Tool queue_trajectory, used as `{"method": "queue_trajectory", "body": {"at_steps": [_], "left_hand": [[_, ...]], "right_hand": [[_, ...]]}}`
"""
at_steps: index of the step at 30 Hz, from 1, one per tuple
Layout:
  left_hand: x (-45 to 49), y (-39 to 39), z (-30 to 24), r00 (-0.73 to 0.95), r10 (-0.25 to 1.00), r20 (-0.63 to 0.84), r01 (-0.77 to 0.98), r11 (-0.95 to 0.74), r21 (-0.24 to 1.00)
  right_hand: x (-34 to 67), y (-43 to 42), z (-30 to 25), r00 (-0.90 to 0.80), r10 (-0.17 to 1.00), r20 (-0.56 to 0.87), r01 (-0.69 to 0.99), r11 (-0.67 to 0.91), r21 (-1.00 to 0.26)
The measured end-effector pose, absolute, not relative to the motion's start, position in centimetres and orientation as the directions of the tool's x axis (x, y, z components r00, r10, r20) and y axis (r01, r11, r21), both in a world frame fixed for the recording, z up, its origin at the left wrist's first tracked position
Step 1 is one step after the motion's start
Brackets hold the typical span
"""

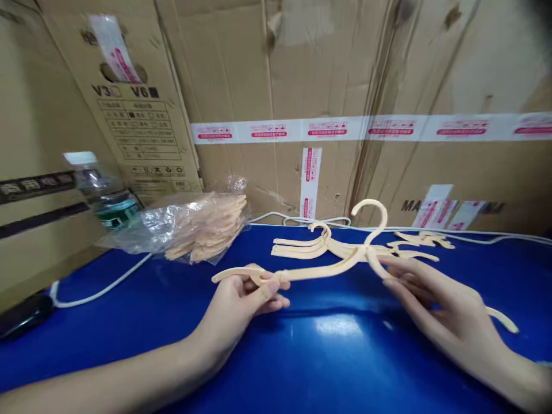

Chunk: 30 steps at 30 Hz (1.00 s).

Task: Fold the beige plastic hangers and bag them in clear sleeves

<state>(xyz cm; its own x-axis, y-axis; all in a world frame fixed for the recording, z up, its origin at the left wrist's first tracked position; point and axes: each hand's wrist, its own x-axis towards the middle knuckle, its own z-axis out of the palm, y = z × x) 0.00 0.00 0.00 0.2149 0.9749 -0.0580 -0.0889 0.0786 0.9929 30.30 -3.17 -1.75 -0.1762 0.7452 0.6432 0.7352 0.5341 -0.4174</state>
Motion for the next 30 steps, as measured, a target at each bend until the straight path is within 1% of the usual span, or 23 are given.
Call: {"method": "queue_trajectory", "body": {"at_steps": [1,3,4,5,6,7,8,9,10,11,12,13,15,19,22,24,26,30], "left_hand": [[0.1,-0.3,0.1,0.283,0.956,-0.072,0.015,0.071,0.997],[0.4,-1.1,0.3,0.400,0.916,-0.026,0.176,-0.050,0.983],[0.5,-1.4,0.2,0.457,0.889,0.036,0.234,-0.159,0.959],[0.6,-1.7,0.0,0.519,0.846,0.125,0.282,-0.307,0.909],[0.6,-2.0,-0.2,0.580,0.778,0.242,0.289,-0.475,0.831],[0.6,-2.3,-0.6,0.624,0.686,0.375,0.260,-0.635,0.728],[0.6,-2.5,-0.9,0.655,0.553,0.515,0.192,-0.781,0.595],[0.6,-2.6,-1.1,0.668,0.430,0.608,0.157,-0.879,0.450],[0.5,-2.7,-1.3,0.685,0.329,0.650,0.149,-0.937,0.317],[0.5,-2.8,-1.3,0.727,0.260,0.636,0.162,-0.964,0.209],[0.4,-2.9,-1.1,0.784,0.232,0.576,0.186,-0.973,0.138],[0.3,-3.0,-0.8,0.826,0.238,0.510,0.224,-0.970,0.091],[0.2,-3.2,-0.1,0.856,0.276,0.437,0.282,-0.958,0.053],[0.2,-3.3,0.8,0.838,0.384,0.388,0.382,-0.920,0.086],[0.1,-3.3,0.8,0.831,0.473,0.293,0.464,-0.880,0.103],[0.0,-3.3,0.7,0.825,0.513,0.236,0.507,-0.857,0.091],[0.0,-3.4,0.5,0.814,0.540,0.214,0.537,-0.840,0.076],[0.2,-3.8,0.2,0.771,0.593,0.233,0.591,-0.802,0.085]], "right_hand": [[30.5,-3.0,-1.6,-0.168,0.742,0.650,0.739,0.530,-0.415],[30.7,-2.8,-1.4,-0.189,0.737,0.649,0.755,0.531,-0.383],[30.7,-2.7,-1.3,-0.220,0.736,0.640,0.766,0.536,-0.354],[30.7,-2.7,-1.2,-0.268,0.736,0.622,0.778,0.546,-0.310],[30.6,-2.8,-1.2,-0.327,0.736,0.593,0.788,0.559,-0.258],[30.4,-2.9,-1.2,-0.386,0.735,0.558,0.795,0.572,-0.203],[30.2,-3.0,-1.2,-0.439,0.733,0.519,0.798,0.584,-0.150],[30.0,-3.2,-1.2,-0.481,0.732,0.482,0.799,0.593,-0.103],[29.8,-3.3,-1.2,-0.510,0.730,0.454,0.800,0.597,-0.062],[29.7,-3.4,-1.1,-0.528,0.728,0.438,0.801,0.598,-0.028],[29.6,-3.5,-1.1,-0.537,0.725,0.431,0.803,0.596,-0.003],[29.5,-3.6,-1.0,-0.541,0.722,0.431,0.805,0.593,0.015],[29.5,-3.7,-0.9,-0.541,0.714,0.444,0.808,0.589,0.037],[29.6,-3.8,-0.9,-0.539,0.707,0.457,0.807,0.590,0.038],[29.9,-3.7,-1.1,-0.520,0.728,0.447,0.817,0.577,0.012],[30.2,-3.5,-1.3,-0.499,0.742,0.447,0.830,0.558,0.000],[30.4,-3.3,-1.5,-0.478,0.752,0.453,0.844,0.536,0.001],[30.8,-2.7,-1.7,-0.455,0.762,0.461,0.861,0.508,0.009]]}}
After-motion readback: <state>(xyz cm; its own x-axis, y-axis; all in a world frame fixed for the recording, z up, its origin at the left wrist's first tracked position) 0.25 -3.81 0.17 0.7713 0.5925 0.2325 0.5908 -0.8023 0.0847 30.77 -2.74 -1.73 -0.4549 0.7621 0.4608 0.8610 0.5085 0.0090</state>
